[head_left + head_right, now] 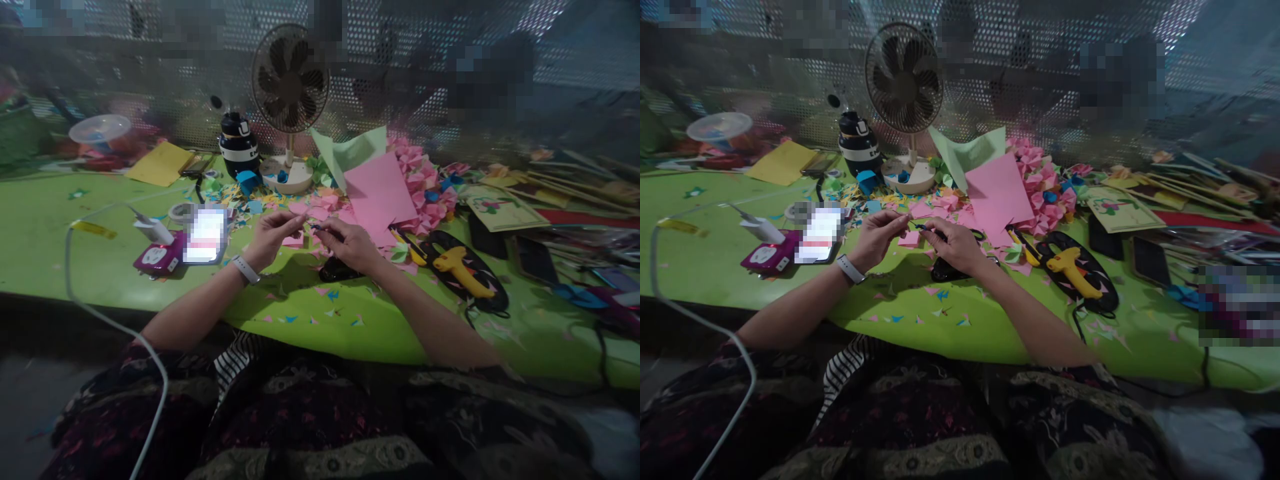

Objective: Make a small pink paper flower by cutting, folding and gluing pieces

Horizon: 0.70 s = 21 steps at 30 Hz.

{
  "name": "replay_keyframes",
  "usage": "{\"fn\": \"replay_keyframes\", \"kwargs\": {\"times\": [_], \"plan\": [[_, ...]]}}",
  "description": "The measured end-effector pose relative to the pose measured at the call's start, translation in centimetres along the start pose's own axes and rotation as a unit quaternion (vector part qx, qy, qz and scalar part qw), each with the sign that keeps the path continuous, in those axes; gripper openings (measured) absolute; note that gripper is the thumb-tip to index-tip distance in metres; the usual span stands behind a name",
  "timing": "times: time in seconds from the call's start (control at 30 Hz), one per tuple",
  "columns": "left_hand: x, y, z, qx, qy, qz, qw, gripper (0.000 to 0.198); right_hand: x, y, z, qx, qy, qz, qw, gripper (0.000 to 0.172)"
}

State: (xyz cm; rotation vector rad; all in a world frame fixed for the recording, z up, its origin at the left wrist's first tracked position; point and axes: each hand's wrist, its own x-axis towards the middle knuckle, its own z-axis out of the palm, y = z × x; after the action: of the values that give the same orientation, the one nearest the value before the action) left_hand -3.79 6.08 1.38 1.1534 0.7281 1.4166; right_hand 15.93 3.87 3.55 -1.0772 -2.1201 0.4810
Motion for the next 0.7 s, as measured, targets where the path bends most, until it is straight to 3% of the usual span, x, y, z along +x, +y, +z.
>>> {"fn": "replay_keyframes", "kwargs": {"times": [0.2,0.53,0.7], "plan": [[-0.09,-0.21,0.15,-0.003,0.000,0.016,1.000,0.031,-0.04,0.05,0.48,0.002,0.032,0.002,0.999,0.050],[-0.04,-0.07,0.22,-0.012,0.004,-0.004,1.000,0.036,0.08,0.17,-0.02,0.000,-0.011,-0.003,1.000,0.049],[-0.12,0.08,0.29,-0.004,0.003,0.010,1.000,0.035,0.00,0.00,0.26,-0.017,0.012,-0.015,1.000,0.050]]}}
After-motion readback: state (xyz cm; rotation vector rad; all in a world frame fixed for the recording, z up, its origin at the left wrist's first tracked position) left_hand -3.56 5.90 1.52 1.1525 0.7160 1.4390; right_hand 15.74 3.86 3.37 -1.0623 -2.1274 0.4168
